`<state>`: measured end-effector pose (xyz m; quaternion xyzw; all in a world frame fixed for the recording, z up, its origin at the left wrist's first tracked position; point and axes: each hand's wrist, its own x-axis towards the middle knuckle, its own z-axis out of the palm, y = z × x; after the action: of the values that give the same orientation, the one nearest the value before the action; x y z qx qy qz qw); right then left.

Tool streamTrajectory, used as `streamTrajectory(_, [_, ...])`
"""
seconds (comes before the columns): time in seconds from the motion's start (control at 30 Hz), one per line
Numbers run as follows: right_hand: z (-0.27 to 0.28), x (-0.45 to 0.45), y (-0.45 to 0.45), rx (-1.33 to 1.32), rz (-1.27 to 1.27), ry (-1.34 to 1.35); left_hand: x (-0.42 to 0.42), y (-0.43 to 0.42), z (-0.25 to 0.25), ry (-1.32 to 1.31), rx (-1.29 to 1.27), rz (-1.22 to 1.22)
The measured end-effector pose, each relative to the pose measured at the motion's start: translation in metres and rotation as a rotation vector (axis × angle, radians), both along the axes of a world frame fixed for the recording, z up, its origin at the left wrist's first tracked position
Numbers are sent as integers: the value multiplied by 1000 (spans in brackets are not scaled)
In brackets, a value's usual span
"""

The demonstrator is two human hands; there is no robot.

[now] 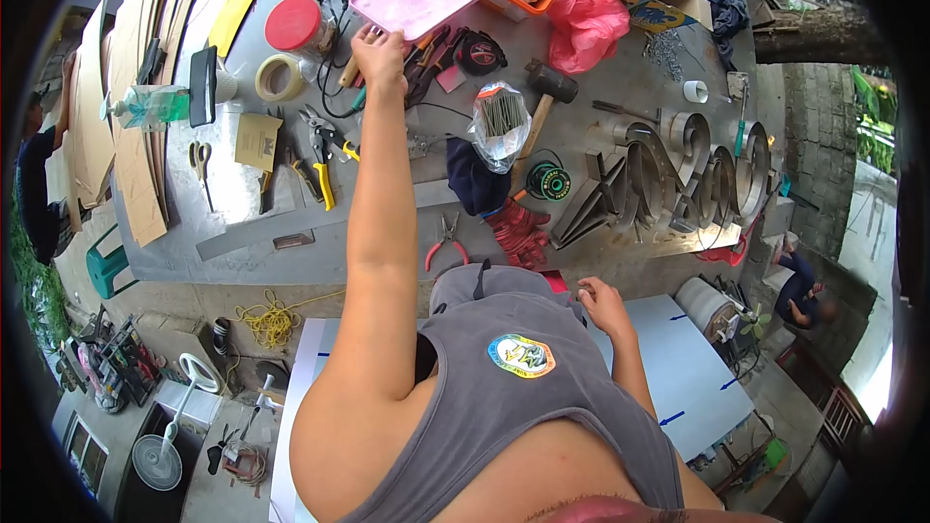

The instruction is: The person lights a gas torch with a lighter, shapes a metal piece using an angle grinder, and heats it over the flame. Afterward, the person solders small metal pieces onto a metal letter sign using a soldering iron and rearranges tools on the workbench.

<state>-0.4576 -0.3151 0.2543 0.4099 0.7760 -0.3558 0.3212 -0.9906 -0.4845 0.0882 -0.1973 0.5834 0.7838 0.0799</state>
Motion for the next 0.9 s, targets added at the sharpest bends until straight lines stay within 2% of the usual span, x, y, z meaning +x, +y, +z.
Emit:
streamTrajectory(0.07, [-1, -1, -1, -3, 14, -7, 2, 4, 62, 45, 69, -30])
streamTrajectory(0.23, [-9, -1, -4, -15, 42, -9, -11, 44, 120, 473, -152, 1])
streamTrajectory(0.3, [-6, -4, -4, -11, 60, -11, -2, 76, 148, 417, 61, -45])
streamTrajectory(0.37, [-5, -6, -5, -13, 76, -10, 6, 101, 169, 216, -169, -196])
streamTrajectory(0.4, [-5, -7, -4, -18, 56, -14, 7, 136, 138, 514, -154, 52])
streamTrajectory(0.43, [-5, -7, -3, -23, 35, -19, 15, 130, 160, 319, -153, -121])
streamTrajectory(0.47, [-4, -6, -2, -23, 44, -20, 10, 146, 143, 294, -438, -201])
streamTrajectory(0.53, [-4, -6, 0, 3, 73, -25, 18, 180, 110, 427, -158, -31])
streamTrajectory(0.57, [-3, -6, 0, 1, 79, -27, 15, 191, 91, 425, -161, -26])
streamTrajectory(0.63, [-2, -5, 0, 9, 61, -17, 8, 204, 57, 266, -212, -196])
streamTrajectory(0.67, [-2, 1, 0, 8, 60, -20, 13, 199, 50, 264, -212, -198])
streamTrajectory(0.73, [-12, 8, 3, 2, 26, -5, 14, 172, 37, 302, -412, -211])
streamTrajectory(0.77, [-12, 5, 1, -3, 20, -4, 14, 158, 23, 325, -342, -233])
streamTrajectory(0.8, [-9, 3, -1, -6, 41, -12, 22, 134, 38, 289, -345, -279])
streamTrajectory(0.9, [-14, 3, -6, -36, 54, -17, 36, 88, 26, 266, -451, -347])
